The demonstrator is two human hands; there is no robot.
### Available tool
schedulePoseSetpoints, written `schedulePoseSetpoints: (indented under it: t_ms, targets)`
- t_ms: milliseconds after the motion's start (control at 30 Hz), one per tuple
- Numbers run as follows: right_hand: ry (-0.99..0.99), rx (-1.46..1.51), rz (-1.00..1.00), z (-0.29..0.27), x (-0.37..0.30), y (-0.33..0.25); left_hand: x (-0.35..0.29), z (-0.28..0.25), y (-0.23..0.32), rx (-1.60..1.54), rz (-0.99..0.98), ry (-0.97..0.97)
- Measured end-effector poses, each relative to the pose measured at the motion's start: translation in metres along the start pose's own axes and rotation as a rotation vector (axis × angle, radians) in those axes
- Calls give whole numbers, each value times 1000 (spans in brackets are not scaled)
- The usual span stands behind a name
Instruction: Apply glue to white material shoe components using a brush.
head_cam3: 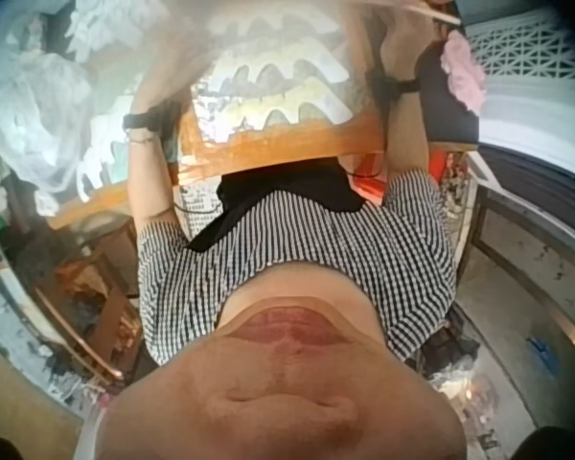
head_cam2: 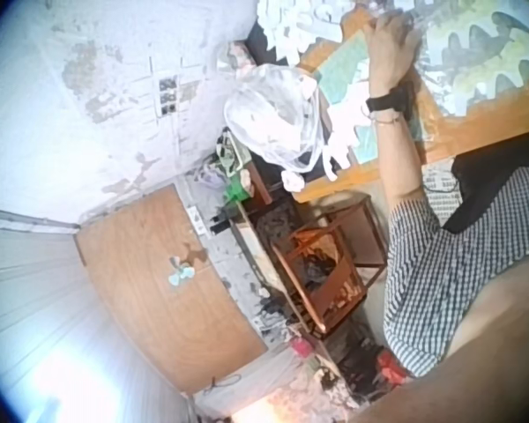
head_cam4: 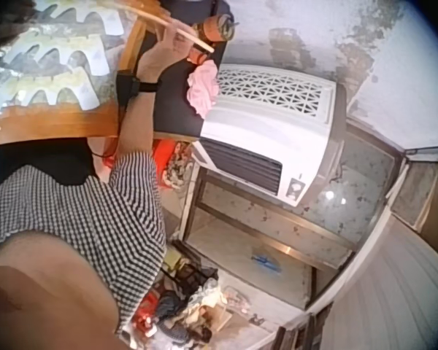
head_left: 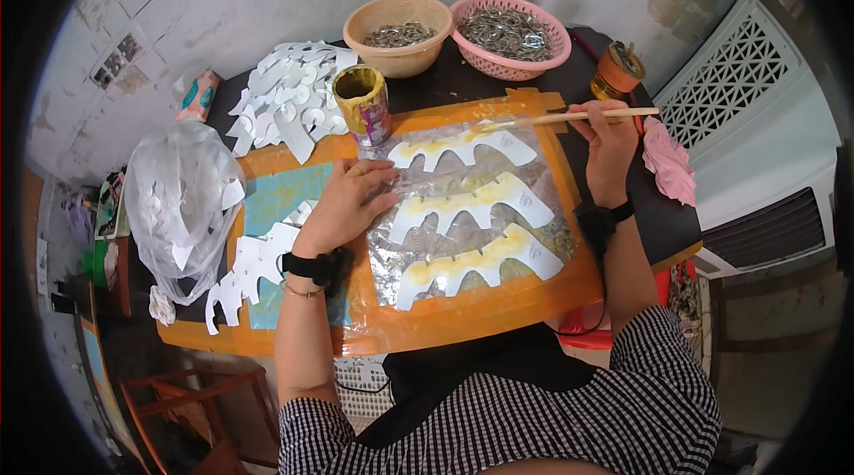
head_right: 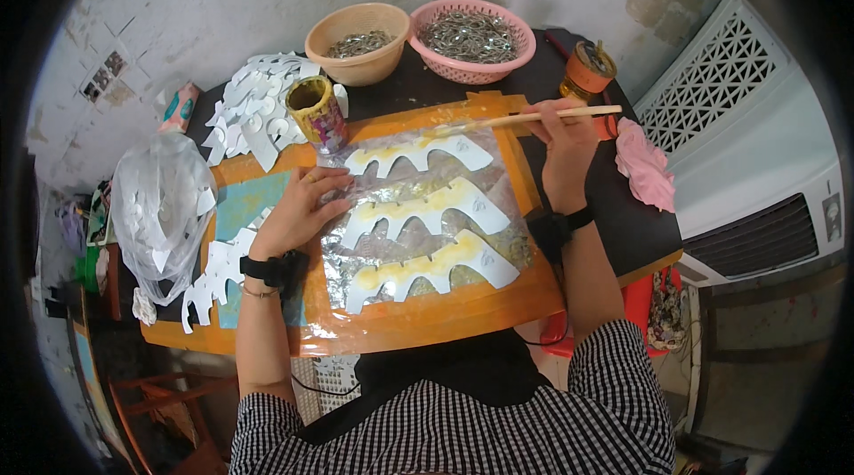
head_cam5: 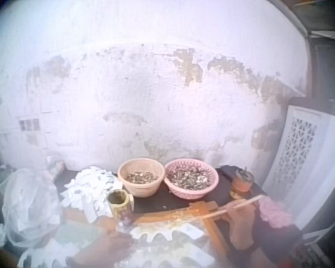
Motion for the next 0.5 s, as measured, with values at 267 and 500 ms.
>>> schedulePoseSetpoints:
  t_ms: [267, 500]
  targets:
    - [-69, -132, -60, 3, -2, 5, -1, -2, 4, -5, -14, 35]
    - [12, -86, -58, -8, 5, 12, 1, -2, 5, 12, 6, 32]
Point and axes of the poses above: each hand's wrist, its own x-axis towards the middle knuckle, its own z-axis out of the palm, y = z × x, the point moved 1 cm from there along x, towards the middle knuckle, and after that the axes turned 9 degrees about y, right-handed, at the moved point
